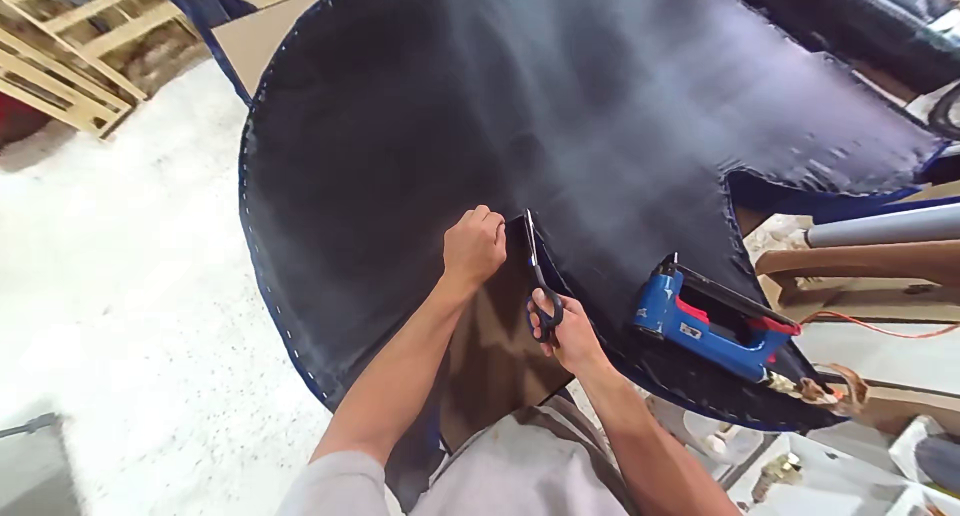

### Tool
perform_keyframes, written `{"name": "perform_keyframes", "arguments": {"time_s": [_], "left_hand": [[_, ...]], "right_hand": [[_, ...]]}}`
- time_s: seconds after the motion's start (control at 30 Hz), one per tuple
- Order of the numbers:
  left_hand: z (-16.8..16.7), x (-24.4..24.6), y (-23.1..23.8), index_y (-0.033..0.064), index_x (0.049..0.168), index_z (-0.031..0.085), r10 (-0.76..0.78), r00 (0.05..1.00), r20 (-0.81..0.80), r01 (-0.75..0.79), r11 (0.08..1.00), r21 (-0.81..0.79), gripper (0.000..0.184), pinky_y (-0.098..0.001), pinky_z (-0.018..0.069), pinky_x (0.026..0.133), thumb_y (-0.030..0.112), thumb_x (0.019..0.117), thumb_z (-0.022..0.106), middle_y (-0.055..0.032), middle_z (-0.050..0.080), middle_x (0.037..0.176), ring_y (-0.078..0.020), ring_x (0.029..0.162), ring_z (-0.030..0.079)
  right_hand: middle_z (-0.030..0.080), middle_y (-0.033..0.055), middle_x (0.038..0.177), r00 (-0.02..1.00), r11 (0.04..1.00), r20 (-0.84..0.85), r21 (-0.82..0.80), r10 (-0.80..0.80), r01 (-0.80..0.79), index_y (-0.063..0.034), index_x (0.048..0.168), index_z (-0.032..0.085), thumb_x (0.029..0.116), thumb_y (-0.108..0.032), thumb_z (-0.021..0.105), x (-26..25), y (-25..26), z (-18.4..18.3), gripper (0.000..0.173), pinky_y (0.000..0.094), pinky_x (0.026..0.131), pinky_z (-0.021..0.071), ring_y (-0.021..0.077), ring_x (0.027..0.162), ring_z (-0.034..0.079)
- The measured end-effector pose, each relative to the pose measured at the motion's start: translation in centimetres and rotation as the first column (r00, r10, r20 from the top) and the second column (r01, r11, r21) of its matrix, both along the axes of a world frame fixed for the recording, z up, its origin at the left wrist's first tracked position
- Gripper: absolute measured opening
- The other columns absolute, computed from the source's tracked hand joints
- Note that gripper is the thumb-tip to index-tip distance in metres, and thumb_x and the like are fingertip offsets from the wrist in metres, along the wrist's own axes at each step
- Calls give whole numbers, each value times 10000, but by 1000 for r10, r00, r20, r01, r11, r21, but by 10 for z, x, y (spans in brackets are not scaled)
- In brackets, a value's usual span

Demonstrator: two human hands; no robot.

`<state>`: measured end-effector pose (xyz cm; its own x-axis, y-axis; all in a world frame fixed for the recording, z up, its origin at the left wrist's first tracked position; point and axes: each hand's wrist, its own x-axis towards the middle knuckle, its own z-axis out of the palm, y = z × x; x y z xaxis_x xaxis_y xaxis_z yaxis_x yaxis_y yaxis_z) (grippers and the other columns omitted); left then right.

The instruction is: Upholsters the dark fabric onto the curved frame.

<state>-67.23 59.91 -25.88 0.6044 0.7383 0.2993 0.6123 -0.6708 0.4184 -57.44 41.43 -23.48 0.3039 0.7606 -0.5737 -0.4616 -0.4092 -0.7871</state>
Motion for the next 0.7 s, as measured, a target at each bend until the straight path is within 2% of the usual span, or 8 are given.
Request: {"name": "perform_keyframes", "arguments": {"time_s": [0.3, 0.4, 0.47, 0.57, 0.6, 0.63, 0.67, 0.7], "left_hand": [[-1, 0, 1, 94, 1005, 771, -21, 1000, -9, 21, 1000, 18, 207, -437, 580, 712, 187, 968, 590, -85, 701, 942, -264, 892, 699], [0, 0, 1, 96, 1007, 767, -17, 1000, -20, 18, 1000, 18, 202, -442, 577, 711, 183, 968, 590, -85, 697, 943, -266, 892, 696], [0, 0, -3, 96, 1031, 766, 4, 1000, -31, -5, 1000, -9, 210, -452, 579, 727, 193, 977, 587, -90, 702, 968, -271, 916, 697], [4, 2, 1, 94, 1052, 766, 33, 999, -29, -34, 999, -34, 229, -469, 585, 759, 214, 987, 582, -95, 720, 1005, -278, 953, 707], [2, 0, -1, 94, 1049, 767, 36, 999, -34, -37, 999, -33, 229, -464, 586, 760, 215, 986, 584, -93, 721, 1007, -275, 954, 708], [1, 0, -2, 97, 1047, 768, 34, 999, -42, -35, 999, -24, 228, -457, 588, 764, 216, 985, 584, -88, 722, 1006, -271, 953, 708], [1, 1, -2, 102, 1050, 767, 30, 998, -56, -30, 999, -13, 231, -450, 590, 769, 222, 991, 579, -86, 721, 1009, -266, 956, 707], [2, 3, -2, 104, 1063, 767, 22, 997, -69, -22, 1000, -2, 242, -445, 592, 772, 230, 1000, 570, -88, 722, 1014, -266, 960, 708]], "right_hand": [[614, 27, 628, 998, 1000, 51, -5, -25, 25, -22, 909, 641, 1064, -283, 579, -6, 7, 0, 310, 210, 349, 440, 75, 439, 559], [567, 12, 574, 994, 994, 4, -25, -111, 111, -29, 862, 638, 1055, -278, 597, -9, 12, 12, 317, 213, 318, 410, 65, 390, 503], [546, -6, 557, 990, 990, -23, 24, -142, 142, -53, 840, 638, 1033, -275, 620, -10, 1, 19, 295, 213, 312, 400, 54, 375, 474], [595, -20, 582, 995, 997, 102, 83, -1, -8, -105, 849, 648, 949, -318, 702, -15, -38, 21, 241, 231, 348, 451, 67, 409, 534], [612, -8, 597, 972, 995, 218, 7, 91, -95, -94, 863, 647, 955, -321, 701, -18, -53, 13, 251, 251, 371, 476, 85, 432, 563], [634, 9, 632, 892, 972, 390, -144, 229, -187, -79, 891, 662, 968, -330, 693, -18, -65, 3, 264, 298, 426, 518, 119, 485, 603], [666, 37, 691, 749, 911, 535, -338, 391, -235, -77, 925, 701, 957, -352, 685, -18, -71, -8, 277, 388, 548, 566, 175, 590, 655], [699, 88, 768, 603, 837, 599, -489, 527, -246, -68, 987, 733, 942, -368, 676, -19, -74, -14, 308, 489, 682, 571, 251, 725, 693]]}}
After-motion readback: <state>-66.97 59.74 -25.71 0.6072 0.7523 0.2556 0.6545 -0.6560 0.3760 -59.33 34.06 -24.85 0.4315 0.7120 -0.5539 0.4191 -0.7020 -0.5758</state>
